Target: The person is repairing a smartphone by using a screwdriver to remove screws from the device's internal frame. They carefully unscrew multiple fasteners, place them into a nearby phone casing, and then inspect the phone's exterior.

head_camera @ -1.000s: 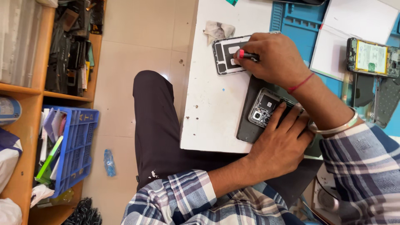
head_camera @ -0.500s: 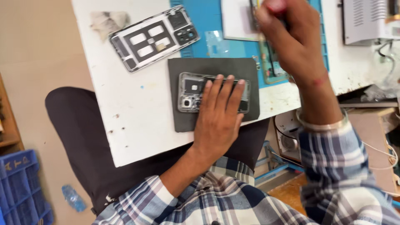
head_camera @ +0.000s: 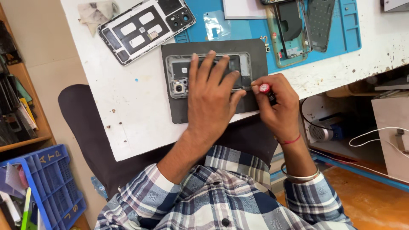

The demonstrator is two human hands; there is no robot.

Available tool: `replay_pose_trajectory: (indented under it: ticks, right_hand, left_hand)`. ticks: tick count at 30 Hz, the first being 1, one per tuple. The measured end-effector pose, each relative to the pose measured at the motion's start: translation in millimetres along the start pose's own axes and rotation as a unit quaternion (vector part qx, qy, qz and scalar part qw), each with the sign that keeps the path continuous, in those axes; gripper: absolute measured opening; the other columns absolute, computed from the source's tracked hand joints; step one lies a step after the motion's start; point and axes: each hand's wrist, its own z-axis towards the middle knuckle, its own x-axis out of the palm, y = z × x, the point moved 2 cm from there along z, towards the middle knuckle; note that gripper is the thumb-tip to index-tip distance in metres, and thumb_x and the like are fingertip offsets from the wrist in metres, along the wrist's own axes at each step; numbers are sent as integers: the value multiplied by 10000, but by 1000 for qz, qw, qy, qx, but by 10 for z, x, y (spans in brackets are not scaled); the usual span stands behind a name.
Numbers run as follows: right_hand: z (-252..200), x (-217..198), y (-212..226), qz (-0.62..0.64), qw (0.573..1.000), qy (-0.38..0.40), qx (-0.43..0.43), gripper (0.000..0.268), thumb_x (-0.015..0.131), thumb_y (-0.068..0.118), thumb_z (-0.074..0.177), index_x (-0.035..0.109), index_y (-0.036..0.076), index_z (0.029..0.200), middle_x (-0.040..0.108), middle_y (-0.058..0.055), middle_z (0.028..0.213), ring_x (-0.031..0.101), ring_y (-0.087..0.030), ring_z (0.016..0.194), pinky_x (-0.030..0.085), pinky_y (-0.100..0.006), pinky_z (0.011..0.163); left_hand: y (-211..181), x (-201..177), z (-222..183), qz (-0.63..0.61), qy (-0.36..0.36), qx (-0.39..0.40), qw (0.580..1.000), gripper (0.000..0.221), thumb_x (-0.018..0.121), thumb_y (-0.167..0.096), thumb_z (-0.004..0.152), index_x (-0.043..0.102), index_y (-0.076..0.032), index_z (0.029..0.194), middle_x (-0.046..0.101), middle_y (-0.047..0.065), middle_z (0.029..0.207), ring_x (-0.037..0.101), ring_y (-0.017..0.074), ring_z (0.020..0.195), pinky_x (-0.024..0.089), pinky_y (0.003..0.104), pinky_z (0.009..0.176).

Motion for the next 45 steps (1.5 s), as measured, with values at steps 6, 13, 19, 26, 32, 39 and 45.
replay_pose_trajectory:
  ticks: [6, 13, 19, 26, 32, 39, 45]
  right_hand:
    - [94, -12, 54, -56, 997, 35, -40, 142, 722, -31, 993, 674, 42, 1105, 666, -101, 1038, 694, -237, 891, 538, -331, 753]
    - [84, 56, 15, -82, 994, 29, -72, 189, 774, -24, 972, 696, 62, 1120, 673, -87, 1047, 712, -215, 848, 551, -323, 689]
    - [93, 77, 75, -106, 992, 22, -70, 206, 769, -33, 953, 730, 78, 1122, 683, -83, 1040, 712, -204, 827, 558, -316, 690]
    - [103, 60, 171, -121, 991, 31, -51, 214, 761, -32, 929, 738, 75, 1113, 690, -79, 1028, 709, -200, 832, 555, -315, 709]
    - [54, 111, 131, -106, 993, 12, -47, 186, 764, -21, 959, 740, 61, 1124, 683, -91, 1017, 694, -207, 860, 542, -317, 735]
    - [28, 126, 78, -79, 996, 4, -34, 138, 761, 11, 1010, 747, 52, 1140, 679, -94, 1006, 684, -193, 864, 534, -306, 739]
    - [36, 126, 83, -82, 996, 4, -38, 139, 760, 11, 1013, 747, 53, 1145, 678, -90, 1005, 682, -193, 867, 533, -308, 742]
  left_hand:
    - [22, 30, -47, -3, -1, 15, 1000, 422, 871, -217, 846, 737, -35, 1202, 591, 177, 1407, 446, 398, 1438, 264, 573, 1279]
    - [31, 42, -62, 2, 0, 16, 1000, 413, 860, -210, 859, 740, -33, 1211, 601, 165, 1402, 447, 388, 1442, 268, 558, 1284]
    - [43, 56, -69, 3, -8, 15, 1000, 405, 857, -215, 863, 740, -31, 1204, 607, 165, 1395, 448, 382, 1439, 273, 552, 1284]
    - [51, 70, -79, 7, -15, 15, 1000, 374, 840, -217, 889, 738, -30, 1197, 604, 169, 1399, 443, 382, 1444, 268, 553, 1289]
    - [58, 49, -85, 8, -11, 15, 1000, 387, 828, -228, 891, 732, -28, 1209, 595, 171, 1407, 436, 383, 1449, 256, 554, 1292]
    - [61, 52, -88, 6, -11, 13, 1000, 404, 828, -243, 891, 724, -29, 1219, 591, 160, 1414, 434, 373, 1452, 255, 548, 1295]
    - [63, 54, -93, 7, -10, 14, 1000, 406, 829, -235, 888, 723, -28, 1222, 593, 162, 1412, 435, 373, 1451, 256, 548, 1294]
